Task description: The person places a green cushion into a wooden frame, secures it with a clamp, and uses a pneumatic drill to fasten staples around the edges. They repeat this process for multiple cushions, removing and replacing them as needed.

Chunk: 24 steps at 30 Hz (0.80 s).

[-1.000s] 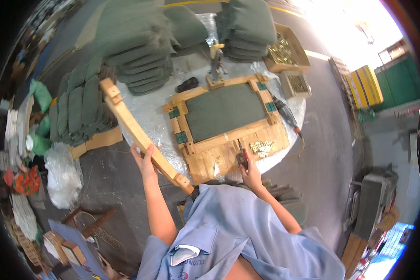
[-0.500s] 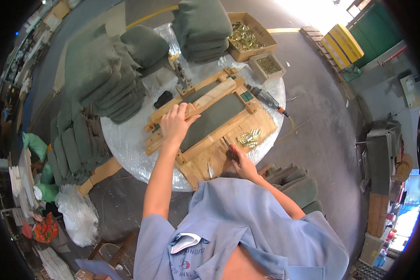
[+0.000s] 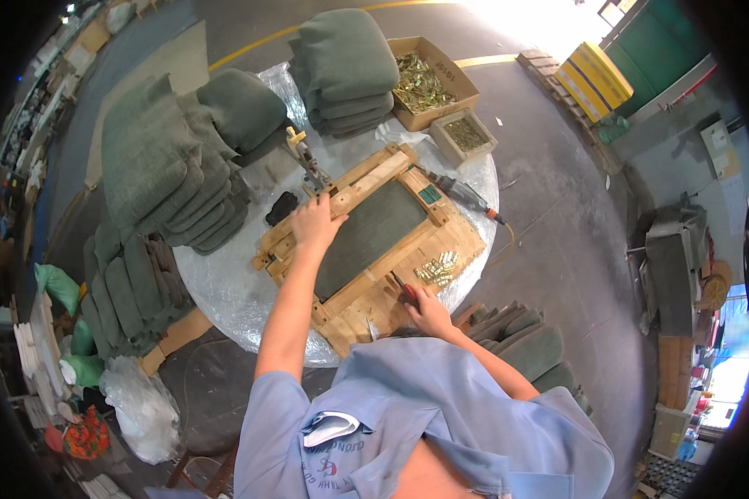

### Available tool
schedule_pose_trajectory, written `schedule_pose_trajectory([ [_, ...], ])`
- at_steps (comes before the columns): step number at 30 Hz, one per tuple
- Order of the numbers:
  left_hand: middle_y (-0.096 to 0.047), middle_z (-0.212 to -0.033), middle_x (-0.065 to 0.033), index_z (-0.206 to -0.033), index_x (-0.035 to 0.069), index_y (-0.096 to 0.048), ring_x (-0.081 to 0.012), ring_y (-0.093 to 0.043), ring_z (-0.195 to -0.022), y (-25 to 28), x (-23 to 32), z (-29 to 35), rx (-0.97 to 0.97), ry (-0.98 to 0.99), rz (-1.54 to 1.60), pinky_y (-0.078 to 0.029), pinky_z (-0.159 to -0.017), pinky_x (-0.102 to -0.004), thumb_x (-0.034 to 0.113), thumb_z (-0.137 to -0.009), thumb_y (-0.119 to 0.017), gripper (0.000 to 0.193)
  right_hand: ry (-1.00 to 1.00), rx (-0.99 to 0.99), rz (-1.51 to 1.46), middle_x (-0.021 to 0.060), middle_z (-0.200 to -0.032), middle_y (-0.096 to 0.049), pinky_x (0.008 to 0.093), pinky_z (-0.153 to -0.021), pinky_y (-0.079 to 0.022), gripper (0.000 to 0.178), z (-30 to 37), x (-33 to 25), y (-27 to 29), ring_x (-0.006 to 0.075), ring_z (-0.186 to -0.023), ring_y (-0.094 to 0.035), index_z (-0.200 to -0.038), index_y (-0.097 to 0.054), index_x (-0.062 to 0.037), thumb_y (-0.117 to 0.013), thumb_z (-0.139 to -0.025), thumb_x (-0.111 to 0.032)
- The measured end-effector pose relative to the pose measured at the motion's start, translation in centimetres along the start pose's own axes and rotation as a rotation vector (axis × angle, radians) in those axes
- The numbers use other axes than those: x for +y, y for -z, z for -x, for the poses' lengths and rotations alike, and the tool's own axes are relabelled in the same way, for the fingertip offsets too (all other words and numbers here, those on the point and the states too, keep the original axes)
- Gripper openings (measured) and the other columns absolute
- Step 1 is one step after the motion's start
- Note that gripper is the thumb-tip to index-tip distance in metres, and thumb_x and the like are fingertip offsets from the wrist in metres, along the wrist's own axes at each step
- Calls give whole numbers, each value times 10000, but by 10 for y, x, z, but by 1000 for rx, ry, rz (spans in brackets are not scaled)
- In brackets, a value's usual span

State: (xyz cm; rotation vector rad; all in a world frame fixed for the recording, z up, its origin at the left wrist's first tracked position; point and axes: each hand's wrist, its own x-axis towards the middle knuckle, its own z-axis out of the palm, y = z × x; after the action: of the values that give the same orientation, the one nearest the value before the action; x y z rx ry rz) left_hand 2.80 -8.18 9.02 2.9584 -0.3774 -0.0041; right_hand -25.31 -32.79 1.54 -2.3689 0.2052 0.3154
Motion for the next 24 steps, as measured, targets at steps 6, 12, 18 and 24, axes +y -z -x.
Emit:
schedule_pose_trajectory([
  [6, -800, -1108, -105, -1289, 184, -706, -332, -773, -1047, 6, -47, 25, -139, 46, 88, -609, -812, -492, 607, -865, -844, 614, -27, -225, 61, 203, -1356, -669, 486, -996, -577, 575, -26, -4, 21, 405, -1174, -715, -1484, -605, -107, -705, -1005, -408],
  [12, -803, -1097, -94, -1290, 195, -696, -334, -777, -1045, 4, -59, 29, -135, 78, 163, -614, -819, -486, 559, -881, -842, 566, 12, -519, 148, 204, -1231, -777, 433, -1002, -579, 527, -83, -20, 56, 363, -1132, -753, -1387, -691, -49, -715, -1015, -423],
  [18, -794, -1151, -92, -1265, 165, -689, -332, -770, -1062, -9, -63, 37, -42, 49, 227, -604, -848, -484, 497, -896, -838, 518, 229, -224, -98, 59, -1219, -768, 332, -932, -568, 504, -181, -143, 128, 162, -1075, -703, -1465, -681, -50, -677, -1100, -399],
  [24, -784, -1145, -73, -1216, 152, -697, -309, -770, -1069, -4, -66, 39, -119, 87, 262, -611, -840, -459, 459, -906, -835, 458, 496, -119, -307, 168, -1562, -600, 366, -1184, -430, 629, -293, -313, 132, 245, -1451, -546, -1583, -528, 34, -642, -1125, -383],
])
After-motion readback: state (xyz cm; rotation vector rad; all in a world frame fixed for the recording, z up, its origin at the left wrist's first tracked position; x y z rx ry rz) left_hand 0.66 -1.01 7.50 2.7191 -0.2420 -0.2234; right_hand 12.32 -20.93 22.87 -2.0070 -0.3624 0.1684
